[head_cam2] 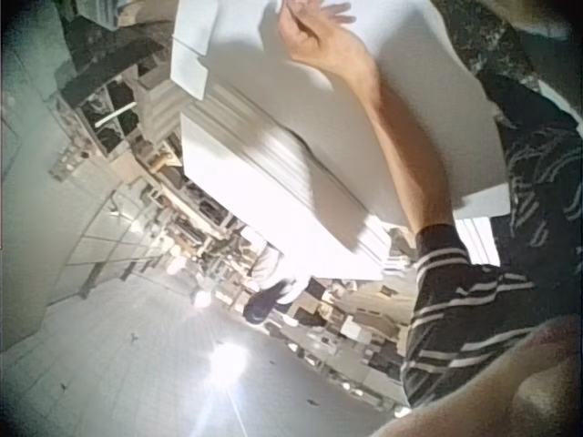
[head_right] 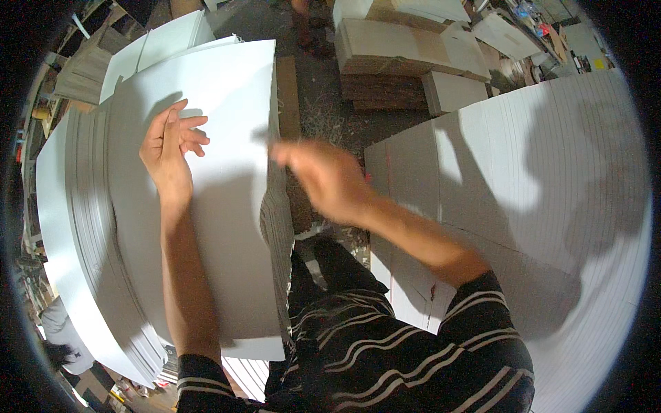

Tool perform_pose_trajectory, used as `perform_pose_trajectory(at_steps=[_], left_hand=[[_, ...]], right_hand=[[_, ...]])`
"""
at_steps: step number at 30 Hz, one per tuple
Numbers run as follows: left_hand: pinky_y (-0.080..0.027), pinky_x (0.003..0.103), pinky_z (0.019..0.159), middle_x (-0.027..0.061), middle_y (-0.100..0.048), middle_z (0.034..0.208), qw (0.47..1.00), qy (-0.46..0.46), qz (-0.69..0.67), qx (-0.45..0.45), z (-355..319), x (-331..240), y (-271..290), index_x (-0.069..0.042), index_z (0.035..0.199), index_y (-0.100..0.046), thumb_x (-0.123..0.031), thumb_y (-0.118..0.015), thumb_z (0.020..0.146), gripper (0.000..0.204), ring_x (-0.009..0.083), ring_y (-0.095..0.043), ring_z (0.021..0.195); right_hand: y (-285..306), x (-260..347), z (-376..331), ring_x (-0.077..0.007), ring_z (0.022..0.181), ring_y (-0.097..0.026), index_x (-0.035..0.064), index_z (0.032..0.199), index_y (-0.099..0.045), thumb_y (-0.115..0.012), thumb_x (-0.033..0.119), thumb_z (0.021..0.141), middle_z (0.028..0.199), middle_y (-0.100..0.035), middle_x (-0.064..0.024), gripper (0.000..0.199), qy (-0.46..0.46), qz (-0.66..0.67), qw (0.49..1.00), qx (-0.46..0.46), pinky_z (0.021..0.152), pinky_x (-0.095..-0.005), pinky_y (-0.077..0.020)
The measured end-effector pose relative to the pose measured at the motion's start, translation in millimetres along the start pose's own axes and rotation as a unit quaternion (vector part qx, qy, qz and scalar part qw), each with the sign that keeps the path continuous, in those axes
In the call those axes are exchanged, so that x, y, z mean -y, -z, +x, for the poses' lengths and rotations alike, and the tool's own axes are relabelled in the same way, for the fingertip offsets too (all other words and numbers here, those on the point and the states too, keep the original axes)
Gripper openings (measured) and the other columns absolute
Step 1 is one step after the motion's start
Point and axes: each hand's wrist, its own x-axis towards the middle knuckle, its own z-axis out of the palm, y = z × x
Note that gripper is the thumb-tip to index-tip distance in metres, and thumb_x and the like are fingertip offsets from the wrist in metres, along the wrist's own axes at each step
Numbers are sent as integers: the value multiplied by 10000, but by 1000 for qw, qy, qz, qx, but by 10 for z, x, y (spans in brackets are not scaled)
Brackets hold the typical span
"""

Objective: The person uses a utility knife to cut large white sheets on a workbench. They repeatedly score the sheets, snap them apart, and stack the cut pieces. Another person is visible in the background handling similar materials.

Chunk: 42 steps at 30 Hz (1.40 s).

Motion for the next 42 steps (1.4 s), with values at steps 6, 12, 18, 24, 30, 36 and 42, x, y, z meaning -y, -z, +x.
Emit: perform_pose_trajectory(at_steps=[6,12,18,24,30,36,42], left_hand=[[-501,272,522,179,-760,874,1000,-2,-28,3,4,1,-16,63,1227,-657,-201,-509,1084,335,167,-685,621],[-496,261,532,167,-764,898,1000,-2,-16,2,-4,5,14,50,1254,-650,-216,-494,1097,347,149,-676,633],[-489,254,550,149,-768,914,1000,-18,-15,12,7,32,32,37,1267,-653,-242,-484,1107,363,131,-668,648],[-507,261,539,163,-772,897,1000,-24,-5,8,11,79,55,35,1240,-671,-250,-498,1095,363,151,-694,648],[-519,272,533,175,-773,885,998,-57,-23,-4,39,142,43,40,1214,-685,-237,-502,1088,355,169,-707,635],[-531,285,629,173,-779,986,997,-64,-36,24,62,137,88,41,1297,-647,-241,-502,1094,376,164,-714,740],[-509,252,521,170,-734,870,996,-19,-88,-19,42,88,32,66,1261,-607,-314,-495,1094,431,167,-682,633]], right_hand=[[109,-1127,1163,-99,875,-608,99,1431,-527,-545,41,1052,1097,-724,-61,384,-92,-12,987,-134,771,-279,-485],[-64,-1146,1365,-129,907,-630,90,1394,-565,-579,51,1039,1058,-706,-57,357,-90,-9,987,-134,806,-291,-495],[-231,-624,811,-258,1059,-736,53,1345,-611,-540,-45,999,1197,-726,-183,367,-4,-45,991,-130,831,-350,-596],[-561,89,-142,-195,788,-619,37,1320,-665,-578,-82,924,896,-656,-89,423,1,-53,997,-62,714,-370,-524],[-597,395,-370,-224,773,-600,48,1353,-645,-588,-86,912,876,-630,-92,465,-10,-32,997,-65,707,-394,-495],[-664,532,-309,-288,793,-603,63,1321,-675,-607,-106,854,933,-646,-114,501,-49,-89,989,-108,720,-411,-504],[-470,691,-540,-258,851,-602,177,1337,-687,-647,14,866,943,-640,-77,500,-28,-126,986,103,789,-402,-496]])
